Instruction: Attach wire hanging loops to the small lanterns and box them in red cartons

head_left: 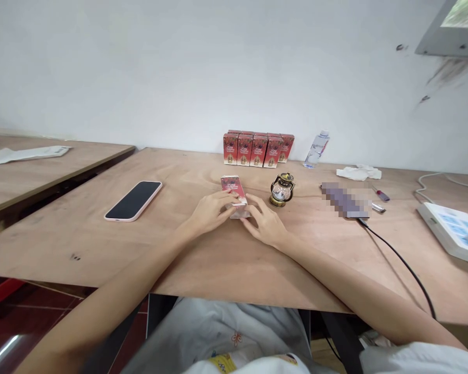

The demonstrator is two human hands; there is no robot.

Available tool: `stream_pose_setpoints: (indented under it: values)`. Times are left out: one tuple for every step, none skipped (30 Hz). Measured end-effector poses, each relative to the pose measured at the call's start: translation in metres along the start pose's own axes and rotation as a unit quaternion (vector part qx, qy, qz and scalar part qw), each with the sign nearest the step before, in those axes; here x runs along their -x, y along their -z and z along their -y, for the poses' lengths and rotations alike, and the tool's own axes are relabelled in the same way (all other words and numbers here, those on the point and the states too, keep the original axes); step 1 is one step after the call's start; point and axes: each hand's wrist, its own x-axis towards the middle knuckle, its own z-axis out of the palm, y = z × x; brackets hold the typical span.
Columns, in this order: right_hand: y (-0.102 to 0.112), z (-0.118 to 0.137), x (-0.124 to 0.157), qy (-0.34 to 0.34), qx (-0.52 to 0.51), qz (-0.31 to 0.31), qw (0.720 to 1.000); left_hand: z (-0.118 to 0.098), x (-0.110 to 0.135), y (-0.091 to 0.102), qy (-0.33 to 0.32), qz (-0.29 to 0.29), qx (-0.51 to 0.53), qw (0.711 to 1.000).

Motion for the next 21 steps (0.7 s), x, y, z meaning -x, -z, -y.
stream_pose_setpoints:
  values:
    - [0.000, -0.001, 0.000, -0.019, -0.027, -0.003, 0.999, 0.000, 0.000, 0.000, -0.002, -0.001, -0.002, 1.000]
    - [0.000, -0.002, 0.000, -0.040, -0.057, -0.006, 0.998, 0.000, 0.000, 0.000, -0.006, -0.002, -0.002, 1.000]
    - [0.001, -0.003, 0.000, -0.060, -0.086, -0.010, 0.994, -0.001, 0.000, -0.001, -0.011, -0.005, -0.001, 1.000]
    - [0.002, -0.005, 0.000, -0.076, -0.114, -0.013, 0.990, -0.001, 0.000, -0.001, -0.014, -0.008, 0.000, 1.000]
    - [0.002, -0.007, -0.001, -0.086, -0.138, -0.013, 0.987, -0.001, -0.001, -0.001, -0.018, -0.011, 0.001, 1.000]
    - [0.003, -0.009, -0.001, -0.091, -0.155, -0.011, 0.984, -0.001, -0.001, -0.002, -0.021, -0.012, 0.003, 1.000]
    - [0.003, -0.010, -0.002, -0.092, -0.164, -0.007, 0.982, -0.001, -0.001, -0.002, -0.025, -0.012, 0.004, 1.000]
    - [0.002, -0.012, -0.002, -0.091, -0.166, -0.002, 0.982, -0.001, -0.001, -0.002, -0.028, -0.011, 0.004, 1.000]
    - [0.002, -0.013, -0.002, -0.089, -0.163, 0.004, 0.983, -0.002, -0.001, -0.002, -0.033, -0.010, 0.005, 0.999]
    - [0.001, -0.013, -0.002, -0.087, -0.157, 0.008, 0.984, -0.002, -0.002, -0.002, -0.038, -0.009, 0.005, 0.999]
    - [0.000, -0.014, -0.002, -0.086, -0.151, 0.012, 0.985, -0.002, -0.002, -0.001, -0.041, -0.009, 0.005, 0.999]
    - [0.000, -0.014, -0.001, -0.085, -0.146, 0.017, 0.985, -0.002, -0.002, -0.001, -0.043, -0.009, 0.005, 0.999]
    - [-0.001, -0.014, -0.001, -0.082, -0.143, 0.022, 0.986, -0.002, -0.002, -0.001, -0.043, -0.010, 0.006, 0.999]
    - [0.000, -0.015, 0.000, -0.077, -0.143, 0.028, 0.986, -0.003, -0.002, 0.000, -0.043, -0.011, 0.007, 0.999]
    - [0.000, -0.015, 0.000, -0.069, -0.145, 0.033, 0.986, -0.003, -0.003, 0.000, -0.043, -0.012, 0.008, 0.999]
    - [0.001, -0.016, 0.000, -0.061, -0.149, 0.039, 0.986, -0.003, -0.003, 0.001, -0.043, -0.012, 0.008, 0.999]
    - [0.003, -0.016, 0.001, -0.052, -0.153, 0.044, 0.986, -0.002, -0.003, 0.001, -0.045, -0.012, 0.008, 0.999]
    - [0.004, -0.017, 0.001, -0.046, -0.156, 0.049, 0.986, -0.002, -0.003, 0.001, -0.047, -0.012, 0.008, 0.999]
    - [0.005, -0.017, 0.001, -0.040, -0.158, 0.054, 0.985, -0.002, -0.003, 0.001, -0.048, -0.013, 0.008, 0.999]
    - [0.006, -0.017, 0.001, -0.037, -0.159, 0.060, 0.985, -0.002, -0.003, 0.000, -0.049, -0.013, 0.007, 0.999]
    - [0.006, -0.018, 0.001, -0.035, -0.160, 0.068, 0.984, -0.001, -0.003, 0.000, -0.048, -0.015, 0.007, 0.999]
